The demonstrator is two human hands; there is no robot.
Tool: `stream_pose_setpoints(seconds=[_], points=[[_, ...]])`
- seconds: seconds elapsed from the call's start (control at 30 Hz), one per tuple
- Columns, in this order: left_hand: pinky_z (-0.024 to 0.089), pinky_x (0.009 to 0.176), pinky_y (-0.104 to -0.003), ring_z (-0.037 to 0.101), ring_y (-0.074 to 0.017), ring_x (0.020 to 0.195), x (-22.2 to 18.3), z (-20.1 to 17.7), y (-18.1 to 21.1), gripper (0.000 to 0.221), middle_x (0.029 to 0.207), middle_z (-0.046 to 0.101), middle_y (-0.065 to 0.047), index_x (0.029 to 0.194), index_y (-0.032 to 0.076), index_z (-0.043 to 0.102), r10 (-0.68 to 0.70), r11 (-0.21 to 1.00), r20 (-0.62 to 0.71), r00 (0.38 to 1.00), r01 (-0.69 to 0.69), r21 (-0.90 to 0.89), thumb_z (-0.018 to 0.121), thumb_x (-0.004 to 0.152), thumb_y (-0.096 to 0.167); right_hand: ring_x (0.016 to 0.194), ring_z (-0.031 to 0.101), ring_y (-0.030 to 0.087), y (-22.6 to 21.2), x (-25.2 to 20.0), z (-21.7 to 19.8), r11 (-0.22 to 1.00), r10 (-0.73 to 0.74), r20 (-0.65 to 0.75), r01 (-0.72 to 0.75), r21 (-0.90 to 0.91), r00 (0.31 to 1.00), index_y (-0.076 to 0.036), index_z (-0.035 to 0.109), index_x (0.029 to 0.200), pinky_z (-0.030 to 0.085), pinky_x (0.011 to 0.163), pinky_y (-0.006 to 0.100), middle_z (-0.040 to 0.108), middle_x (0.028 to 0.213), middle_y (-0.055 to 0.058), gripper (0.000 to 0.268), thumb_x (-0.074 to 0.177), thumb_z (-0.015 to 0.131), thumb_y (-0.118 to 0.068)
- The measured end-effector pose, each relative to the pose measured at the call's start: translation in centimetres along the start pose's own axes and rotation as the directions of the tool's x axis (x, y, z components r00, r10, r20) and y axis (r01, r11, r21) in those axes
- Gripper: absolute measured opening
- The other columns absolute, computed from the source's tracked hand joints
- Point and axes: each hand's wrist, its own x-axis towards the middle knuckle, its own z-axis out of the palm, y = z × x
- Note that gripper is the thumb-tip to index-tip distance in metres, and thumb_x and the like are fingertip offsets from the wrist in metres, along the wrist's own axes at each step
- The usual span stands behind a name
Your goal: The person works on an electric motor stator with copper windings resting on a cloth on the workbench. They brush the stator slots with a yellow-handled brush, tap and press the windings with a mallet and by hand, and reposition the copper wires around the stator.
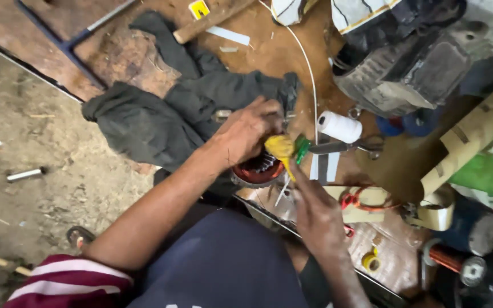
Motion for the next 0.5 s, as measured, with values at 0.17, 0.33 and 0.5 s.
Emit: stream_pose_setpoints(seconds=[0.17,0.33,0.5], points=[[0.045,0.106,-0.051,0.059,-0.0365,0.098,-0.1,-0.4,0.8,0.032,0.102,0.057,-0.014,0.091,0.001,0.061,-0.006,0.997,-0.009,1.000,0.007,0.074,0.069,0.061,-0.004,0.073,0.068,0.018,3.4,-1.2,2.1,0.988,0.003,-0.138,0.018,0.152,0.990,-0.003,0.048,0.153,0.057,0.059,0.030,0.070,0.100,0.014,0.048,0.106,0.051,-0.008],[0.049,0.093,-0.048,0.057,-0.0398,0.104,0.1,-0.8,0.4,0.038,0.107,0.058,-0.015,0.096,0.001,0.064,-0.053,0.995,0.067,0.996,0.048,0.083,0.072,0.059,-0.005,0.061,0.053,0.010,2.8,-0.7,0.2,0.868,0.243,0.040,-0.235,0.438,0.969,-0.006,0.046,0.157,0.047,0.052,0.024,0.060,0.081,0.006,0.052,0.106,0.050,-0.013],[0.049,0.088,-0.050,0.054,-0.0436,0.105,0.0,-0.8,0.3,0.050,0.112,0.056,-0.019,0.102,-0.004,0.063,-0.071,0.997,0.076,0.995,0.071,0.006,0.083,0.058,0.005,0.056,0.048,0.005,3.1,-0.6,0.6,0.595,0.379,0.147,-0.363,0.717,0.913,-0.008,0.036,0.161,0.043,0.049,0.021,0.057,0.074,0.000,0.057,0.106,0.048,-0.015]])
